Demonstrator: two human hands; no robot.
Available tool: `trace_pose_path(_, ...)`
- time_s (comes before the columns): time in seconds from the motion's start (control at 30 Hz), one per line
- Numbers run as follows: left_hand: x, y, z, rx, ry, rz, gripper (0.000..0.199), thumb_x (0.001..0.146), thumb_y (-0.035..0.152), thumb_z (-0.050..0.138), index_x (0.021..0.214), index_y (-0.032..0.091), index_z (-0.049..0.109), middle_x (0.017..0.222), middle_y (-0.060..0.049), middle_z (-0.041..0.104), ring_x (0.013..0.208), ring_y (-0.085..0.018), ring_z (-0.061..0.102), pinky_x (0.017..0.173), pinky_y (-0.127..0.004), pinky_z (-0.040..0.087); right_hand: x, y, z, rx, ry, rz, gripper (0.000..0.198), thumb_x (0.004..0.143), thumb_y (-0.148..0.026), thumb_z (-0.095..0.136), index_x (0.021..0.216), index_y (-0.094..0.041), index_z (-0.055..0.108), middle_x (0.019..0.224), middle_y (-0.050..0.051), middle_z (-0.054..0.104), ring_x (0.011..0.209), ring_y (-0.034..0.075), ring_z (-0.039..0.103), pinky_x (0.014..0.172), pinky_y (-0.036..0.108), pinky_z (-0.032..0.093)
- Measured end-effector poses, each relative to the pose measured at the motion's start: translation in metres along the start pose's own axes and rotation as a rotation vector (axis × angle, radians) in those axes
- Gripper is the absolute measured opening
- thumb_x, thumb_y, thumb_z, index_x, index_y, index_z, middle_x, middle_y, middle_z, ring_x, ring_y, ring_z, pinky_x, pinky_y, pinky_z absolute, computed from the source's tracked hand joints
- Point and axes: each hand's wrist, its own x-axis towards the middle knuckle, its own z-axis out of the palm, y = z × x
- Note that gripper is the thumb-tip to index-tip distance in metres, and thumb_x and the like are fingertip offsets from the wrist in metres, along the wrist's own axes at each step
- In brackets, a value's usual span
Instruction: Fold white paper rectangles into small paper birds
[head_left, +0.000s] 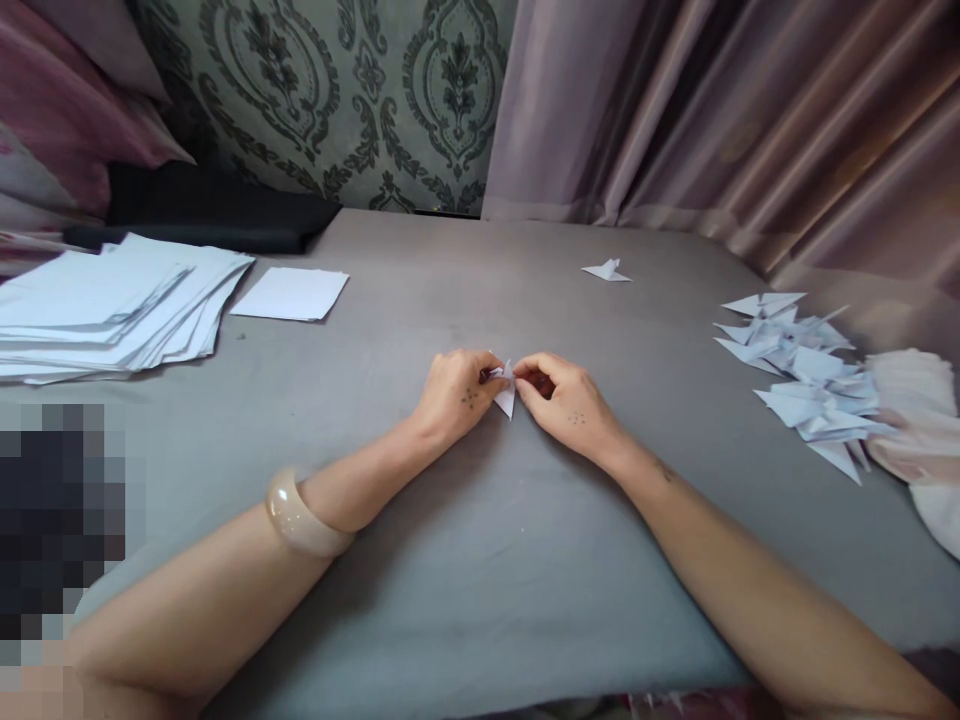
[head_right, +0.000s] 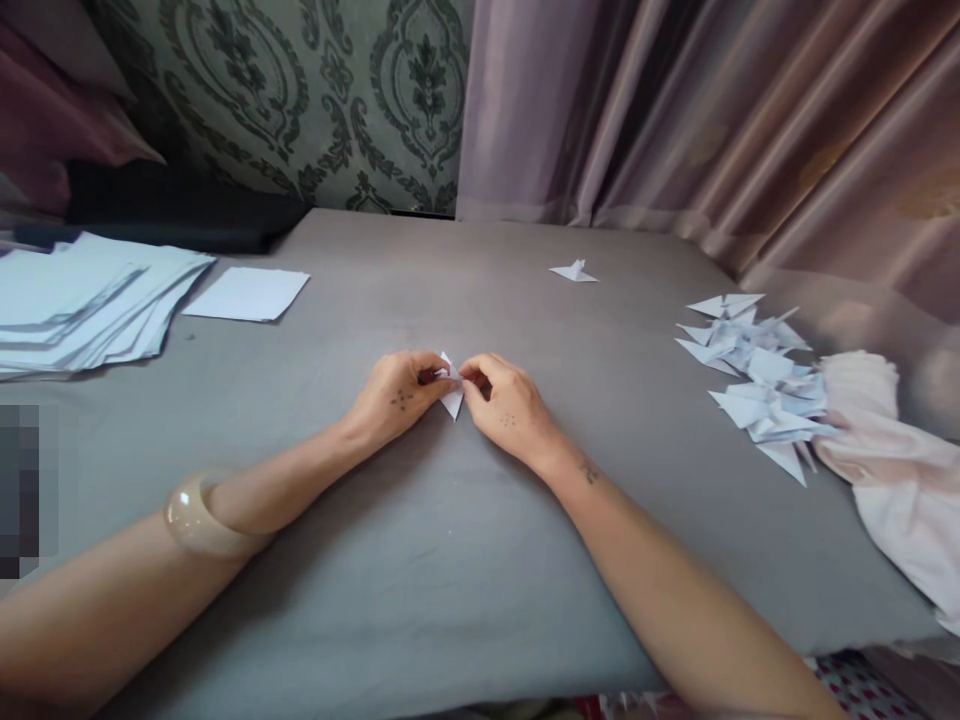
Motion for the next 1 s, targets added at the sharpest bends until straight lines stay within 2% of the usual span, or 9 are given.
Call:
trace_pose_path(0.17,0.0,0.001,-0.001,0.02,-0.002,0.005,0.011,0.082,0.021,0.062,0.081,0.017,0.072,0.066,-0.001,0.066,0.059,-0.012,0.054,0.06,-0.023,0.038,-0.004,-0.003,-0.001,-0.013,0.032,0.016,0.013,0.085,-0.021,0.055,0.089,-0.022,0.068,0.079,0.0,0.07,0.069,0.013,0.062,0.07,0.027,0.048)
trace_pose_path(0.37,0.0,0.0,-0.002,0.033,-0.011,0.051,0.013,0.082,0.019,0.061,0.085,0.018,0.074,0.073,-0.003,0.071,0.063,-0.014,0.058,0.061,-0.024,0.04,-0.001,-0.009,-0.002,0.01,-0.019,0.048,0.013,0.082,-0.024,0.056,0.086,-0.021,0.068,0.083,0.002,0.07,0.072,0.015,0.062,0.071,0.028,0.048)
trace_pose_path(0.43,0.0,-0.001,-0.001,0.042,-0.019,0.071,0.015,0.083,0.017,0.059,0.085,0.018,0.074,0.075,-0.004,0.072,0.065,-0.014,0.06,0.063,-0.024,0.04,0.003,-0.014,-0.003,0.024,-0.043,0.098,0.015,0.082,-0.028,0.055,0.08,-0.02,0.068,0.082,0.003,0.07,0.073,0.015,0.062,0.071,0.028,0.047)
trace_pose_path(0.53,0.0,-0.003,0.0,0.074,-0.018,0.102,0.016,0.086,0.019,0.058,0.084,0.018,0.074,0.077,-0.005,0.072,0.066,-0.015,0.06,0.064,-0.025,0.04,0.012,-0.021,-0.007,0.035,-0.111,0.216,0.028,0.085,-0.04,0.053,0.072,-0.019,0.067,0.073,0.003,0.068,0.069,0.015,0.06,0.067,0.028,0.044)
trace_pose_path(0.63,0.001,-0.005,0.001,0.101,-0.012,0.114,0.016,0.086,0.019,0.058,0.083,0.018,0.074,0.076,-0.005,0.072,0.065,-0.016,0.06,0.064,-0.026,0.04,0.019,-0.027,-0.011,-0.009,-0.17,0.277,0.036,0.084,-0.047,0.052,0.066,-0.018,0.066,0.066,0.002,0.064,0.065,0.015,0.056,0.062,0.027,0.04)
trace_pose_path(0.83,-0.001,-0.001,-0.003,0.089,-0.038,0.106,0.02,0.084,0.015,0.056,0.087,0.019,0.075,0.081,-0.005,0.073,0.071,-0.018,0.062,0.067,-0.027,0.04,0.03,-0.032,-0.016,-0.167,-0.255,0.334,0.024,0.075,-0.031,0.054,0.054,-0.02,0.056,0.055,-0.003,0.05,0.055,0.011,0.041,0.051,0.025,0.031)
trace_pose_path(1.0,-0.003,-0.001,-0.005,0.091,-0.052,0.121,0.021,0.086,0.017,0.054,0.086,0.019,0.075,0.083,-0.006,0.074,0.074,-0.019,0.064,0.069,-0.028,0.041,0.039,-0.039,-0.02,-0.182,-0.316,0.42,0.018,0.07,-0.03,0.059,0.055,-0.019,0.06,0.052,-0.002,0.051,0.049,0.01,0.04,0.043,0.024,0.028)
